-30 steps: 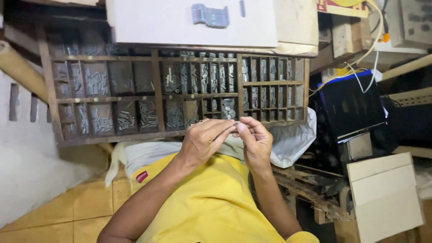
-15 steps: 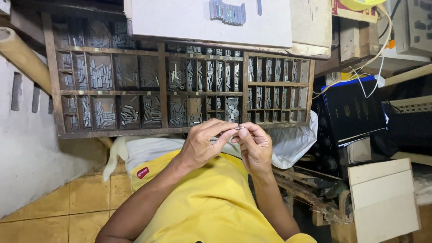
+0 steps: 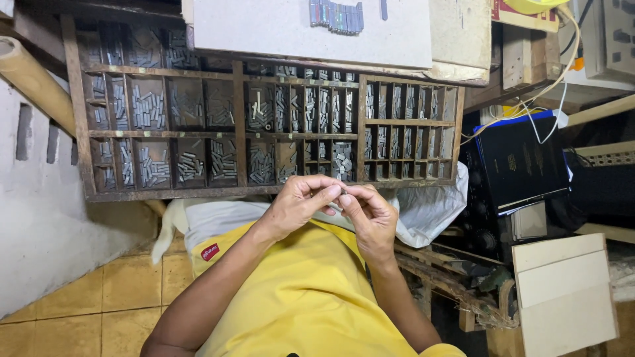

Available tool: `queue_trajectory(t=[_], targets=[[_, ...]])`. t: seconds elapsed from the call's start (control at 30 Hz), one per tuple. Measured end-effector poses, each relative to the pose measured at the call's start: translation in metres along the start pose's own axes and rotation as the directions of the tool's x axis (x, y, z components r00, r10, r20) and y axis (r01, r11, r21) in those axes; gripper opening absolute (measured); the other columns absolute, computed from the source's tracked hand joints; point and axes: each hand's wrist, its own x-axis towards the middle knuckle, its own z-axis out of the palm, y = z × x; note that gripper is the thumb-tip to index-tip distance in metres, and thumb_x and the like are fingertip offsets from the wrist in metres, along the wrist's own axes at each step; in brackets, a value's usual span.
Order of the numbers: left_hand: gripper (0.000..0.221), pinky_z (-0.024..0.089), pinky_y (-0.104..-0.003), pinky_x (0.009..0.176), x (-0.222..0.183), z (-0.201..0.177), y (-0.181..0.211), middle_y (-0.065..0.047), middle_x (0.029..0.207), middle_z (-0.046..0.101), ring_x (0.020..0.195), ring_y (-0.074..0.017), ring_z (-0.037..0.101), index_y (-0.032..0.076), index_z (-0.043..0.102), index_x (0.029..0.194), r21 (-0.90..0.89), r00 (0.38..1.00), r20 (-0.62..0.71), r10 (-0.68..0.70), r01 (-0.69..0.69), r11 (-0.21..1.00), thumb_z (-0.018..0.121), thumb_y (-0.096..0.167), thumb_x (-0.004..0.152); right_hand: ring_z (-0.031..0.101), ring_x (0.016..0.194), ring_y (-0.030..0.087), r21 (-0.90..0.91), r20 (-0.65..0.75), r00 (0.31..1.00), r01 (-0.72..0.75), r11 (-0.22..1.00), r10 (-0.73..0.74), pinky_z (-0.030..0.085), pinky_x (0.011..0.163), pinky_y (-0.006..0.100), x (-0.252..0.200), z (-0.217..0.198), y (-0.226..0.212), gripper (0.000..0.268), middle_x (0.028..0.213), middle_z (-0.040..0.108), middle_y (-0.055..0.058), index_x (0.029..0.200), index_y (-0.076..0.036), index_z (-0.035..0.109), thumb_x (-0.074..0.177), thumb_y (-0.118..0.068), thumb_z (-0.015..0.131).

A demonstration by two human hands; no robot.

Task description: Selecting individual metal type characters from a wooden case and arranging them on a workspace for printing.

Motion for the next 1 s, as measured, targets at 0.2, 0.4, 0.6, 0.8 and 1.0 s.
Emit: queue_trajectory(t=[0.2, 0.4, 0.6, 0.8, 1.0], targets=[[0.022, 0.066, -0.025, 0.073, 0.0, -0.007, -0.008, -0.012, 0.089, 0.078, 0.087, -0.0125, 0.073, -0.001, 0.078, 0.111, 0.013, 0.999, -0.014, -0.031, 0.031, 0.999, 0.072, 0.016, 0.097, 0.069, 0.077, 0.013, -0.013, -0.003, 0.999, -0.034, 0.999, 0.034, 0.062, 0.066, 0.023, -0.002, 0.0, 0.006, 0.012, 0.085, 0.069, 0.012, 0.104, 0.006, 0.073, 0.092, 0.004, 0.073], [0.022, 0.066, -0.036, 0.072, 0.009, -0.028, -0.031, -0.017, 0.094, 0.08, 0.089, -0.0183, 0.072, 0.003, 0.081, 0.111, 0.28, 0.996, 0.034, 0.086, -0.092, 0.956, 0.074, 0.017, 0.095, 0.068, 0.084, 0.016, -0.165, -0.007, 0.998, 0.062, 0.984, -0.064, 0.059, 0.071, 0.029, 0.019, -0.021, 0.038, 0.01, 0.089, 0.071, 0.013, 0.102, 0.002, 0.077, 0.092, 0.001, 0.075], [0.042, 0.062, -0.046, 0.086, -0.024, -0.071, 0.023, -0.025, 0.11, 0.076, 0.099, -0.0321, 0.073, 0.0, 0.071, 0.128, 0.504, 0.949, -0.253, 0.187, -0.036, 0.863, 0.078, 0.007, 0.087, 0.068, 0.084, 0.022, -0.556, -0.266, 0.943, 0.018, 0.831, -0.199, 0.055, 0.078, 0.038, 0.114, -0.135, 0.108, 0.006, 0.083, 0.072, 0.013, 0.091, -0.005, 0.073, 0.095, -0.004, 0.069], [0.024, 0.056, -0.031, 0.089, -0.088, -0.183, 0.025, -0.015, 0.122, 0.072, 0.096, -0.0178, 0.065, 0.0, 0.075, 0.139, 0.843, 0.507, -0.511, 0.694, 0.136, 0.521, 0.07, 0.008, 0.117, 0.074, 0.08, 0.019, -0.765, -0.345, 0.845, -0.001, 0.645, -0.408, 0.057, 0.077, 0.033, 0.215, -0.26, 0.195, 0.02, 0.093, 0.079, 0.004, 0.106, -0.012, 0.077, 0.092, -0.026, 0.071], [0.033, 0.053, -0.052, 0.102, -0.113, -0.275, 0.013, -0.019, 0.129, 0.075, 0.112, -0.0389, 0.07, -0.001, 0.085, 0.129, 0.844, 0.216, -0.112, 0.97, 0.536, -0.022, 0.084, 0.007, 0.096, 0.07, 0.089, 0.024, -0.803, -0.325, 0.852, -0.018, 0.596, -0.411, 0.052, 0.08, 0.036, 0.216, -0.255, 0.199, 0.028, 0.097, 0.077, 0.006, 0.105, -0.01, 0.077, 0.1, -0.036, 0.068]])
